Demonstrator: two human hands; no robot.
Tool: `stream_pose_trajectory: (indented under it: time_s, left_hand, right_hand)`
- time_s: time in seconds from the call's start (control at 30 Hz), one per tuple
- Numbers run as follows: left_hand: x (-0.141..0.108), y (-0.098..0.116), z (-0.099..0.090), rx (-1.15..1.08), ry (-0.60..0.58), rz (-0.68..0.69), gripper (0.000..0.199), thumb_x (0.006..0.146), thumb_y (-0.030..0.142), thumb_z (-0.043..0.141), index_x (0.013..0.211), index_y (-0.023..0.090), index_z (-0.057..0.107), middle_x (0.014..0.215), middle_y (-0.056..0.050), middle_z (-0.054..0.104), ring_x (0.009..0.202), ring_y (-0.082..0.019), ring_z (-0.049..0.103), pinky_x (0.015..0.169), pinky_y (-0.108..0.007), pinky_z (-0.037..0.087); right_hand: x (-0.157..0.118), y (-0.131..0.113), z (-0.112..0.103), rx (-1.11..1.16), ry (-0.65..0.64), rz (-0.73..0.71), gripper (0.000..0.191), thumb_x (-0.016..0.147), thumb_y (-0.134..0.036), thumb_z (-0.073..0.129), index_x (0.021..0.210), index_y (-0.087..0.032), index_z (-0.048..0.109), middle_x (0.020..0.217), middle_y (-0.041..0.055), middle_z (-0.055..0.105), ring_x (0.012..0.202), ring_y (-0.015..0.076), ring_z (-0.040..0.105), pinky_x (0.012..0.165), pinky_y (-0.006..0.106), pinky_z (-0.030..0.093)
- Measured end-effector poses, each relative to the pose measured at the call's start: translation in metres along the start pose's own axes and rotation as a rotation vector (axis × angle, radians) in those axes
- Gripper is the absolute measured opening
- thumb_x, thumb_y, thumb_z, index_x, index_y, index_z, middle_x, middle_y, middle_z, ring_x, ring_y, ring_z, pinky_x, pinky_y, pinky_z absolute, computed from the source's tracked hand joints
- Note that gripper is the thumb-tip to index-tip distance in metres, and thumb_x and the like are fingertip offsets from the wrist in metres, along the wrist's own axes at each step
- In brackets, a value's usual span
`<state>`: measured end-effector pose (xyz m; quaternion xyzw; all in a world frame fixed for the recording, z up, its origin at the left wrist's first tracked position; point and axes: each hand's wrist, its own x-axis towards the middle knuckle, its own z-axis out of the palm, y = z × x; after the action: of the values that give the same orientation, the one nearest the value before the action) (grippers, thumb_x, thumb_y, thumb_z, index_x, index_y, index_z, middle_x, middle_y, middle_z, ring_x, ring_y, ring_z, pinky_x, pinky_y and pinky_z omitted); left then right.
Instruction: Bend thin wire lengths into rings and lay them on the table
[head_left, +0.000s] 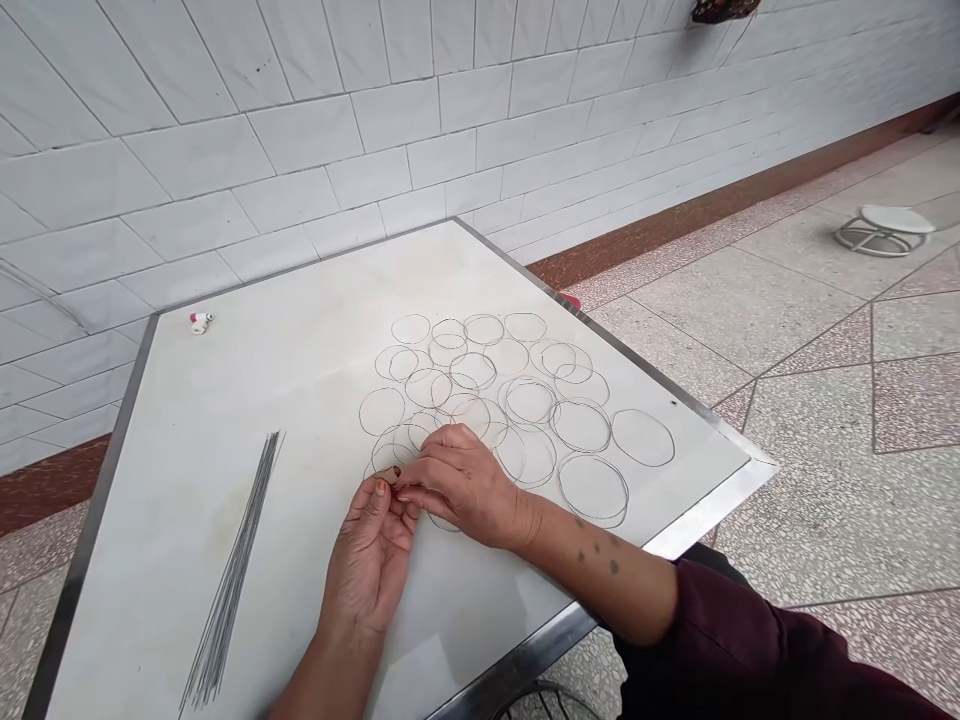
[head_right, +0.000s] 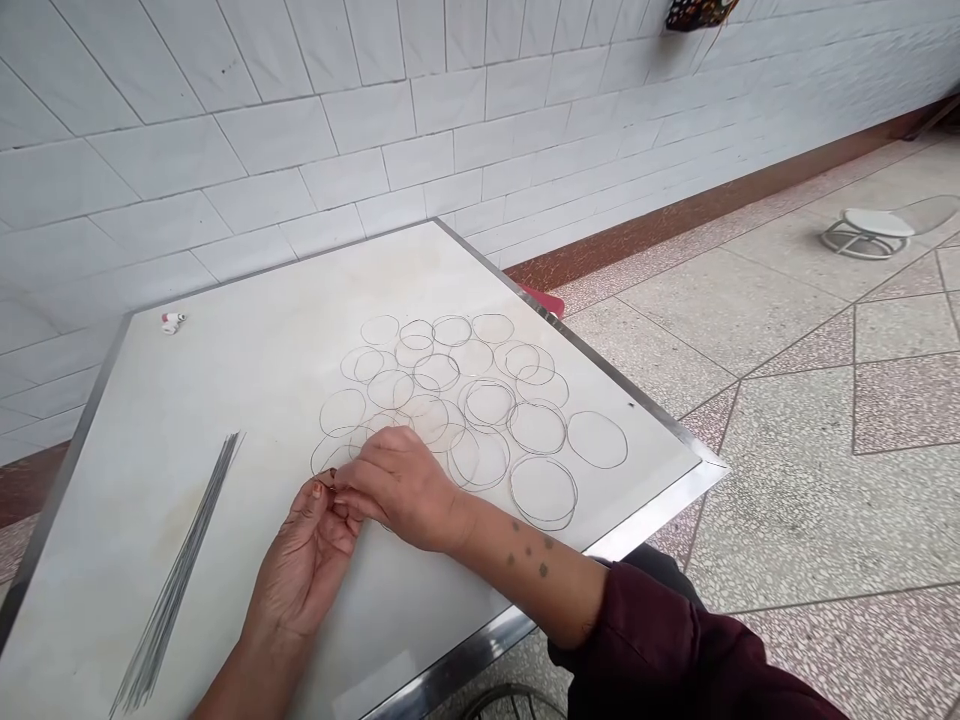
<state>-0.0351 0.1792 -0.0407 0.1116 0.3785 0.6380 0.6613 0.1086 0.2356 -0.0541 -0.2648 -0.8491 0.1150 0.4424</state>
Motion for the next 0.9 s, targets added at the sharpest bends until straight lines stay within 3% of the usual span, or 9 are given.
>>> stream_pose_trajectory:
  time_s: [0.37,0.67,0.9]
  left_hand:
    - [0.0027,0.0001,-0.0028,0.052,0.049,0.044,0.016,0.074,0.018,0.081,0.088,0.015,0.073,0.087,-0.001,0.065,0.079,-0.010,0.061,0.074,-0.021,0.054]
    - [0.0020,0.0015,-0.0018,0.077,0.091,0.069,0.020,0.069,0.020,0.085,0.085,0.017,0.074,0.084,0.000,0.063,0.077,-0.010,0.058,0.070,-0.020,0.053]
    - [0.0029,0.0031,-0.0031,0.072,0.139,0.065,0.022,0.062,0.016,0.088,0.079,0.016,0.074,0.087,0.000,0.064,0.073,-0.008,0.057,0.071,-0.018,0.053]
  right_hand:
    - [0.0006,0.0006,0.0009,0.027,0.112,-0.067,0.008,0.093,-0.027,0.063,0.089,-0.020,0.062,0.074,-0.0007,0.064,0.079,0.0157,0.053,0.079,0.031,0.043]
    - [0.0002,0.0027,0.0038,0.067,0.052,-0.069,0.014,0.096,-0.030,0.059,0.089,-0.021,0.066,0.074,-0.0006,0.066,0.075,0.0138,0.055,0.080,0.030,0.044]
    - [-0.0036,0.0097,0.0068,0.123,0.032,-0.109,0.007,0.095,-0.026,0.063,0.093,-0.021,0.067,0.079,-0.0023,0.070,0.080,0.0129,0.056,0.085,0.031,0.043]
